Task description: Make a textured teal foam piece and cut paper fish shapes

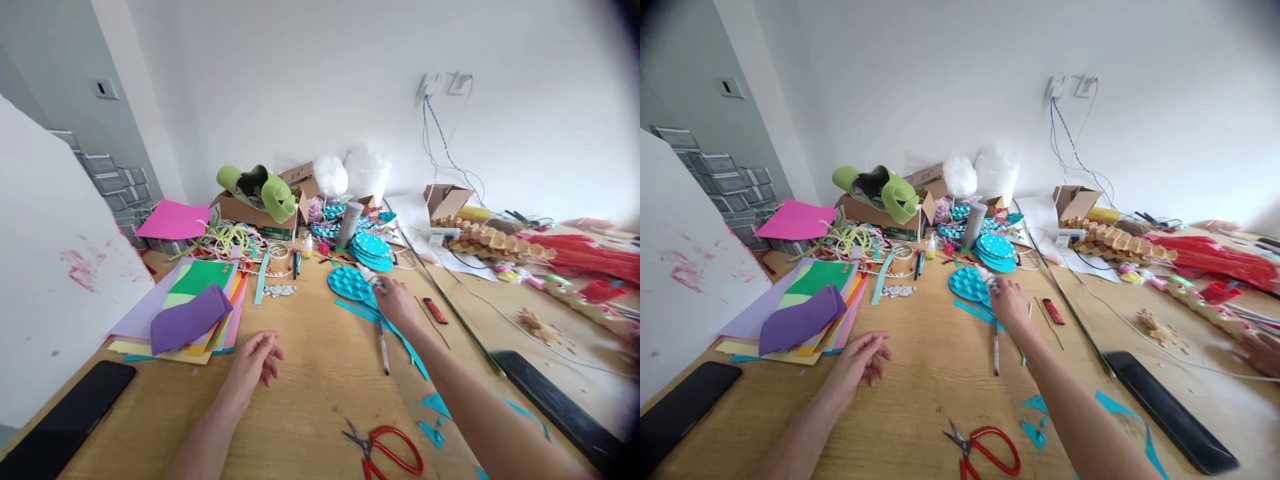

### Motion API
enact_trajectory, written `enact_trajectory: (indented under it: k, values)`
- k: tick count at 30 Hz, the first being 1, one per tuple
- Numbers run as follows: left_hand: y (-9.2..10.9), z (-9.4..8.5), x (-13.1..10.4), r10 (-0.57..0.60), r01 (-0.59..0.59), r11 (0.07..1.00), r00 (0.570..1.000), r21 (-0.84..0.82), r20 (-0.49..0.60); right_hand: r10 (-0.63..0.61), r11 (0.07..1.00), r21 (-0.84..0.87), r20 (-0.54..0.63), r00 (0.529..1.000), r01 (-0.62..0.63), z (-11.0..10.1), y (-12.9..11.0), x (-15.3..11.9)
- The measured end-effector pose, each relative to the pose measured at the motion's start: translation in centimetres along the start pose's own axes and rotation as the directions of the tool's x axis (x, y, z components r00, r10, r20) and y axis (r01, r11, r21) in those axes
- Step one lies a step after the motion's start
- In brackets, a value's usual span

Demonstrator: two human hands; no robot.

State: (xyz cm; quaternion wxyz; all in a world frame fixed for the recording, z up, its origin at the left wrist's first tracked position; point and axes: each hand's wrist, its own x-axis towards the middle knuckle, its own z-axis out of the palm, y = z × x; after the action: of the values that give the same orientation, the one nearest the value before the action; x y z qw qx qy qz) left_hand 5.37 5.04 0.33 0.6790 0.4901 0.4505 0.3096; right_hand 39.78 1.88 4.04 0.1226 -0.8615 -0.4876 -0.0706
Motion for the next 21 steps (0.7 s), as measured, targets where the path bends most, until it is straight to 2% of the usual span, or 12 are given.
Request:
enact_trajectory:
  k: [4,7,10,12,15,18,21]
  values:
    - [-0.4,-0.1,0.2,0.02,-0.021,1.0,1.0,0.021,0.022,-0.227,0.974,0.024,0.097,0.969,0.226,1.2,-4.2,-3.8]
    - [-0.4,-0.2,0.3,0.021,-0.021,0.999,1.0,0.029,0.019,-0.265,0.964,0.015,0.114,0.958,0.265,2.1,-6.1,-5.5]
    - [-0.3,-0.2,0.3,0.03,-0.031,0.999,0.999,0.026,0.015,-0.261,0.965,-0.008,0.102,0.96,0.263,1.8,-6.2,-6.1]
    - [-0.3,-0.2,0.2,0.045,-0.045,0.999,0.999,0.019,0.006,-0.233,0.969,-0.06,0.086,0.969,0.238,1.1,-5.6,-6.5]
    - [-0.2,-0.2,0.2,0.046,-0.046,0.999,0.999,0.012,0.009,-0.096,0.973,-0.197,0.111,0.989,0.117,0.1,-4.2,-7.5]
    - [-0.1,0.0,0.2,0.031,-0.031,0.999,0.999,0.011,0.022,0.044,0.961,-0.275,0.205,0.978,0.014,-0.3,-3.0,-8.6]
    - [0.0,0.2,0.0,0.021,-0.021,1.0,1.0,0.009,0.015,0.082,0.96,-0.28,0.25,0.965,-0.008,-0.1,-2.1,-9.2]
